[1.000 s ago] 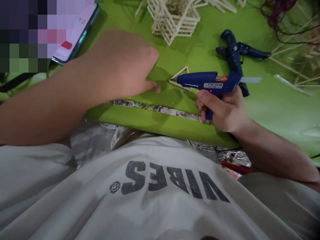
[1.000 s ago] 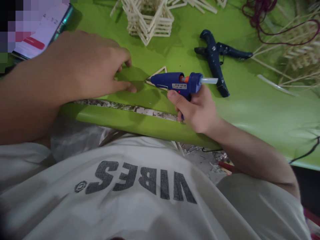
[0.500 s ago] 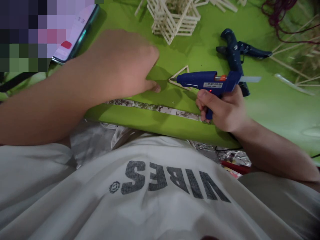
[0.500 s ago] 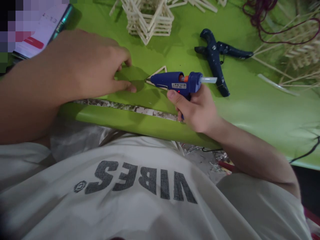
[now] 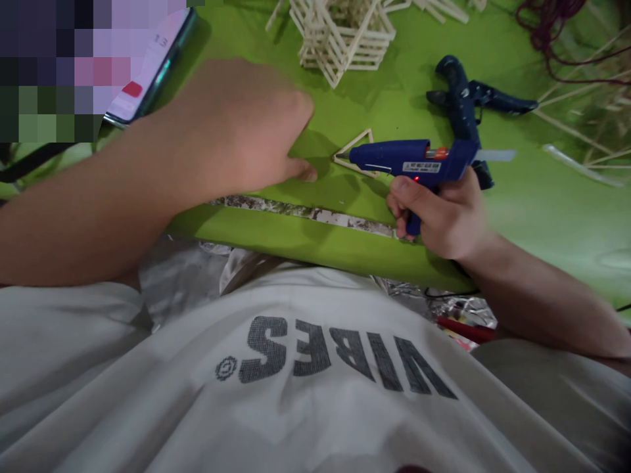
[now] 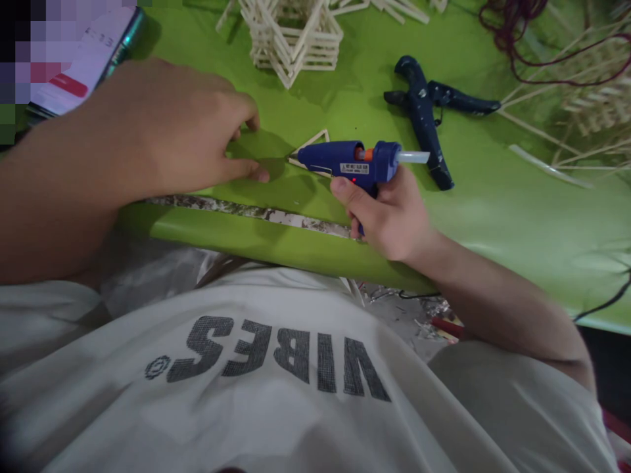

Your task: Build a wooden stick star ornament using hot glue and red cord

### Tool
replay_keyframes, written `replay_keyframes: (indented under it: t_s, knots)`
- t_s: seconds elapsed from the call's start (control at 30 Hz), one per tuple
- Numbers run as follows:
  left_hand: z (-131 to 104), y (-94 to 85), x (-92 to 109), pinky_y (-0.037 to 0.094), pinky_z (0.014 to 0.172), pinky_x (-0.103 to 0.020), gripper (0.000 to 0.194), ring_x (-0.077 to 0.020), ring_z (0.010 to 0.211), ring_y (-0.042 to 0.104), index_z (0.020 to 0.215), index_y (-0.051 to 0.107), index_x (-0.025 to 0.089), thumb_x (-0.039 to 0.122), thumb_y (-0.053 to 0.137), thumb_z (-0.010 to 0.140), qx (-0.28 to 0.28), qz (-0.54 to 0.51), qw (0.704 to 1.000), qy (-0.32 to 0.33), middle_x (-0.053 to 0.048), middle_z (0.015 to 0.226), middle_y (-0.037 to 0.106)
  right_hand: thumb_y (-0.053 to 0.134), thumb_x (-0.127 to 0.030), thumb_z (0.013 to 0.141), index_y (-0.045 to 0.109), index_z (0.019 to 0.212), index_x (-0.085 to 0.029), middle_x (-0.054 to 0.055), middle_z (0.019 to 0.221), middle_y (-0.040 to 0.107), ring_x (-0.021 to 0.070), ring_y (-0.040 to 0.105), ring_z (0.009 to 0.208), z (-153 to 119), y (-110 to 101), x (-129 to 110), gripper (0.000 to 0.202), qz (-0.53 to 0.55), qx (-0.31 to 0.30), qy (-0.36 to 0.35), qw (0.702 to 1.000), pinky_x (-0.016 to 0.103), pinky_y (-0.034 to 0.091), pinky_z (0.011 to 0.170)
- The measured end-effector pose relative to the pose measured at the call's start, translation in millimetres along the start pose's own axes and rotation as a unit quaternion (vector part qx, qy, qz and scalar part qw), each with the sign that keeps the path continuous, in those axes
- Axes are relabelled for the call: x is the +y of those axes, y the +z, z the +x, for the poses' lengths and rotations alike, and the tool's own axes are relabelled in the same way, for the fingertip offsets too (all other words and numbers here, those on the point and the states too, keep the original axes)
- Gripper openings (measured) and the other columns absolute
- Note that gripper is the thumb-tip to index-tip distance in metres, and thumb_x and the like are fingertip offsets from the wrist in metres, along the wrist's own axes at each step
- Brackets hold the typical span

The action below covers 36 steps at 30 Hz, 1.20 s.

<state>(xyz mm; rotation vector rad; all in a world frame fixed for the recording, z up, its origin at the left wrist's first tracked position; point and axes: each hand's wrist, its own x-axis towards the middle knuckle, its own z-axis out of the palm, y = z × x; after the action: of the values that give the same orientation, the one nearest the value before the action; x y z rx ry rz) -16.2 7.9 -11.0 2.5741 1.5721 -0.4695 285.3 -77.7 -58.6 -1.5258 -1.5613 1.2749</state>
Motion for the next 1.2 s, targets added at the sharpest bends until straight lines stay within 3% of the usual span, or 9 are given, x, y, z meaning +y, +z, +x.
replay_keyframes:
  t_s: [0.13, 0.2, 0.33, 0.5, 0.73, 1.03, 1.2]
  knots:
    - [-2.8, -2.2, 0.7, 0.066, 0.082, -0.056, 0.074, -0.0444, 0.117, 0.087, 0.143, 0.083, 0.025, 0.085, 0.061, 0.106, 0.002, 0.043, 0.999, 0.006, -0.015, 0.118, 0.085, 0.09, -0.086, 0.103, 0.08, 0.091, -0.034, -0.001, 0.065, 0.066, 0.019, 0.061, 0.05, -1.5, -0.5, -2.8, 0.054, -0.003, -0.005, 0.012, 1.0, 0.039, 0.053, 0.041]
    - [-4.4, -3.7, 0.7, 0.07, 0.086, -0.057, 0.068, -0.0472, 0.117, 0.088, 0.138, 0.083, 0.021, 0.08, 0.067, 0.109, 0.011, 0.031, 0.999, 0.018, -0.017, 0.118, 0.085, 0.095, -0.085, 0.099, 0.078, 0.088, -0.034, -0.001, 0.065, 0.066, 0.0184, 0.061, 0.05, -1.5, -0.1, -4.4, 0.055, 0.01, -0.004, 0.016, 1.0, 0.039, 0.053, 0.041]
    - [-6.1, -6.7, 1.6, 0.077, 0.088, -0.071, 0.061, -0.0579, 0.111, 0.088, 0.125, 0.081, 0.009, 0.07, 0.077, 0.114, 0.013, 0.012, 0.999, 0.037, -0.019, 0.109, 0.081, 0.102, -0.085, 0.091, 0.073, 0.08, -0.029, -0.001, 0.063, 0.065, 0.017, 0.06, 0.045, -0.2, 1.3, -5.8, 0.064, 0.026, 0.002, 0.008, 1.0, 0.035, 0.05, 0.037]
    - [-6.2, -6.9, 1.9, 0.077, 0.086, -0.079, 0.061, -0.0621, 0.11, 0.087, 0.123, 0.08, 0.009, 0.069, 0.081, 0.113, 0.019, 0.008, 0.999, 0.04, -0.019, 0.109, 0.081, 0.102, -0.089, 0.088, 0.068, 0.076, -0.026, -0.001, 0.06, 0.063, 0.0154, 0.059, 0.041, 1.3, 2.8, -6.6, 0.072, 0.041, 0.001, -0.009, 0.999, 0.03, 0.047, 0.033]
    - [-8.4, -6.0, 1.5, 0.077, 0.087, -0.08, 0.059, -0.0635, 0.111, 0.087, 0.119, 0.081, 0.008, 0.067, 0.08, 0.114, 0.023, 0.002, 0.999, 0.045, -0.02, 0.108, 0.08, 0.103, -0.087, 0.088, 0.069, 0.077, -0.027, -0.001, 0.06, 0.063, 0.0162, 0.061, 0.042, 0.8, 1.7, -6.2, 0.07, 0.043, 0.005, 0.004, 0.999, 0.03, 0.047, 0.034]
    - [-6.5, -6.8, 2.5, 0.078, 0.086, -0.075, 0.06, -0.06, 0.11, 0.087, 0.122, 0.08, 0.009, 0.068, 0.08, 0.114, 0.012, 0.009, 0.999, 0.043, -0.019, 0.108, 0.08, 0.106, -0.077, 0.092, 0.071, 0.078, -0.027, -0.002, 0.063, 0.064, 0.0146, 0.062, 0.043, -0.4, 2.9, -6.8, 0.063, 0.048, 0.01, 0.002, 0.999, 0.029, 0.049, 0.037]
    - [-6.1, -5.1, 1.4, 0.078, 0.09, -0.074, 0.063, -0.0578, 0.112, 0.088, 0.126, 0.08, 0.01, 0.072, 0.079, 0.114, 0.022, 0.014, 0.999, 0.044, -0.017, 0.11, 0.08, 0.106, -0.082, 0.088, 0.076, 0.082, -0.025, 0.001, 0.069, 0.073, 0.0153, 0.065, 0.042, 1.3, 2.4, -7.8, 0.065, 0.062, 0.0, -0.011, 0.998, 0.029, 0.046, 0.034]
